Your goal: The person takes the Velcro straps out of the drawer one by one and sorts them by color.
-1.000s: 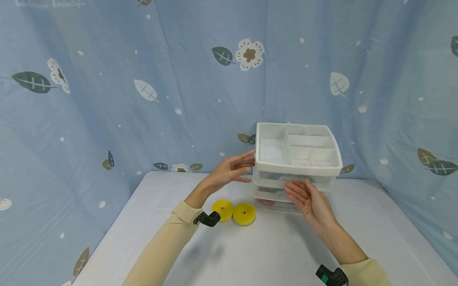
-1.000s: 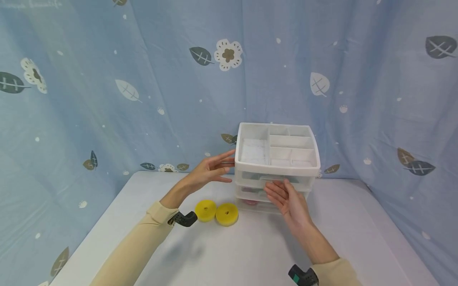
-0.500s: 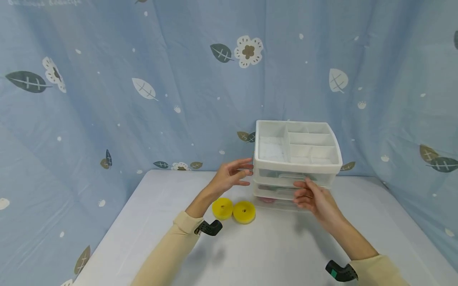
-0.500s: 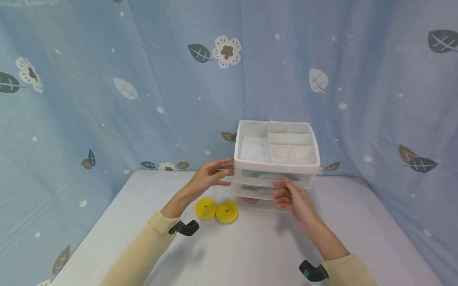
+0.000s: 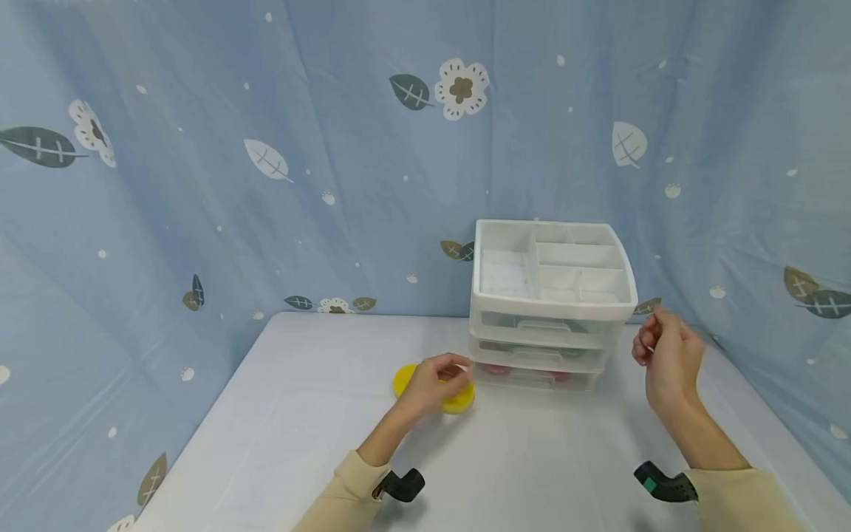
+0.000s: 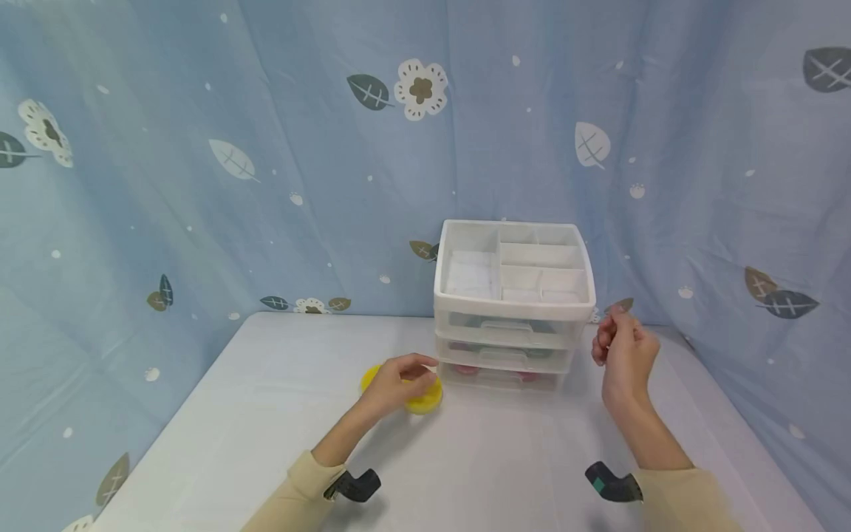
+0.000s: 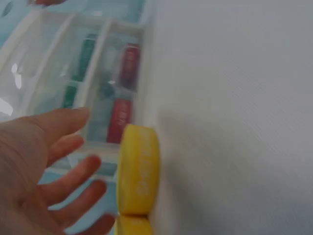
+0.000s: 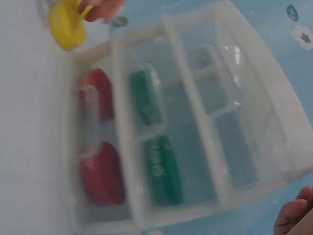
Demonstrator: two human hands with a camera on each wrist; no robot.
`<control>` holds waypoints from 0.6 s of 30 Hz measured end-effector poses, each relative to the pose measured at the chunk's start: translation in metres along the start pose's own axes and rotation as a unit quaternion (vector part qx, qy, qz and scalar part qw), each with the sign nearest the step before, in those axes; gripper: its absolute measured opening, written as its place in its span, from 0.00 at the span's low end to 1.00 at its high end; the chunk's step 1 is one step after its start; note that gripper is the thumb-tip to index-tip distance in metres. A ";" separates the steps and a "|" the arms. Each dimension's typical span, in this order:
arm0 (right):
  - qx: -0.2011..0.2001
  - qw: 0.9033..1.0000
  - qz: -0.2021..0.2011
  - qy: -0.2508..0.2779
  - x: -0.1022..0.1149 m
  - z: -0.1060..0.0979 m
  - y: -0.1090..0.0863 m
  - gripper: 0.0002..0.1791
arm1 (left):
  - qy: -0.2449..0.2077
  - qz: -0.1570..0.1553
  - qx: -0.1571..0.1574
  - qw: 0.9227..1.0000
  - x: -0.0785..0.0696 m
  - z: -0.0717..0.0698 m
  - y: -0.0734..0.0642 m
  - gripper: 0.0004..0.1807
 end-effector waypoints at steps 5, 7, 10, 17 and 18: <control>0.005 0.989 -0.059 -0.132 0.021 0.014 0.020 0.16 | 0.281 0.138 -0.052 0.948 0.002 0.001 -0.008 0.22; 0.023 0.972 -0.076 -0.223 0.025 0.020 0.025 0.22 | 0.325 0.153 -0.051 0.932 0.005 0.003 -0.008 0.23; 0.076 0.930 -0.098 -0.345 0.028 0.030 0.031 0.34 | 0.361 0.152 -0.035 0.920 0.010 0.005 -0.007 0.25; 0.141 0.893 -0.103 -0.415 0.025 0.037 0.037 0.45 | 0.385 0.155 -0.019 0.910 0.016 0.005 -0.005 0.23; 0.141 0.894 -0.103 -0.414 0.025 0.037 0.038 0.45 | 0.385 0.154 -0.018 0.910 0.016 0.004 -0.004 0.23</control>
Point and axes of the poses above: each hand's wrist, its own y-axis towards the middle knuckle, its own z-axis out of the palm, x = y × z, the point moved 4 cm from there along y, towards the middle knuckle, and after that the axes turned 12 degrees about -x, right-handed, at the moved point
